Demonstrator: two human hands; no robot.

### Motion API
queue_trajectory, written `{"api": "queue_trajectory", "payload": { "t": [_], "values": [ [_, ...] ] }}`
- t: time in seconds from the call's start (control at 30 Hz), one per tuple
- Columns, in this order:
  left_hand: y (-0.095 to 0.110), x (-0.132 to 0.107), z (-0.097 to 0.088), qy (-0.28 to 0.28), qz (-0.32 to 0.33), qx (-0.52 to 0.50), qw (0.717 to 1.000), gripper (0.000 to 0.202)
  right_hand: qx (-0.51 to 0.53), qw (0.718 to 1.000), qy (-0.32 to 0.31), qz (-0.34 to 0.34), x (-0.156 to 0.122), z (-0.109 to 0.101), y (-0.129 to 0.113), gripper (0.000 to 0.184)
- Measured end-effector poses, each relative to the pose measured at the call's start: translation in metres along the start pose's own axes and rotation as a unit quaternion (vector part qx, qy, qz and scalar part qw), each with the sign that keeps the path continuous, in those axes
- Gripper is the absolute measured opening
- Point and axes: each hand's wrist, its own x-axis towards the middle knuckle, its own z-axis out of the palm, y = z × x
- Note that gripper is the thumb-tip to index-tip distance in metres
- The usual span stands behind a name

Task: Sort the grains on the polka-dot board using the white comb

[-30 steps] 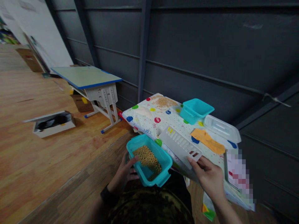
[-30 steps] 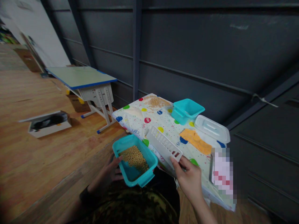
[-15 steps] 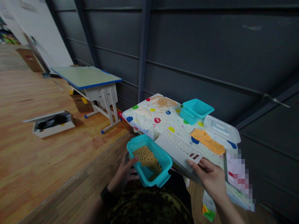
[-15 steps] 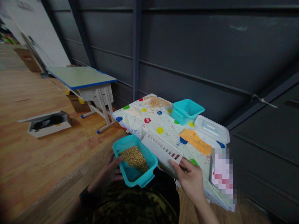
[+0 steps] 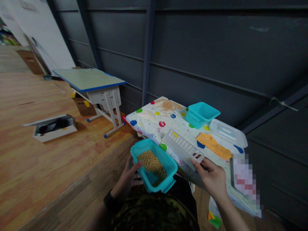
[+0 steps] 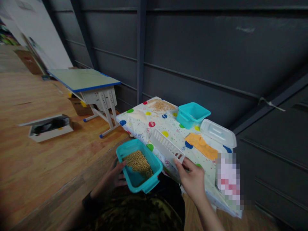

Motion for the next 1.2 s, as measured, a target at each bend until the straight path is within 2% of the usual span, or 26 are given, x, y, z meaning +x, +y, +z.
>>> {"api": "queue_trajectory", "payload": {
  "t": [0.23, 0.43, 0.67, 0.83, 1.0, 1.2],
  "values": [
    [-0.003, 0.002, 0.001, 0.013, 0.016, 0.026, 0.999, 0.106, 0.003, 1.0, -0.005, 0.001, 0.004, 0.003, 0.0, 0.039],
    [-0.002, -0.001, 0.003, 0.013, 0.016, 0.023, 1.0, 0.107, 0.02, 1.0, -0.021, 0.012, 0.0, -0.003, -0.008, 0.036],
    [-0.004, -0.001, 0.005, 0.008, 0.029, 0.011, 1.0, 0.109, 0.013, 0.999, 0.034, 0.012, 0.001, 0.0, -0.008, 0.033],
    [-0.003, -0.001, 0.004, 0.002, 0.029, 0.016, 0.999, 0.11, -0.002, 1.0, 0.01, 0.003, 0.004, 0.008, -0.003, 0.035],
    [-0.004, 0.001, 0.003, 0.019, 0.019, 0.004, 1.0, 0.112, -0.012, 1.0, -0.003, -0.007, 0.005, 0.005, -0.004, 0.035],
    [-0.001, -0.003, 0.002, -0.006, 0.017, 0.006, 1.0, 0.112, -0.015, 1.0, -0.016, -0.016, 0.011, 0.006, -0.004, 0.034]
  ]
}}
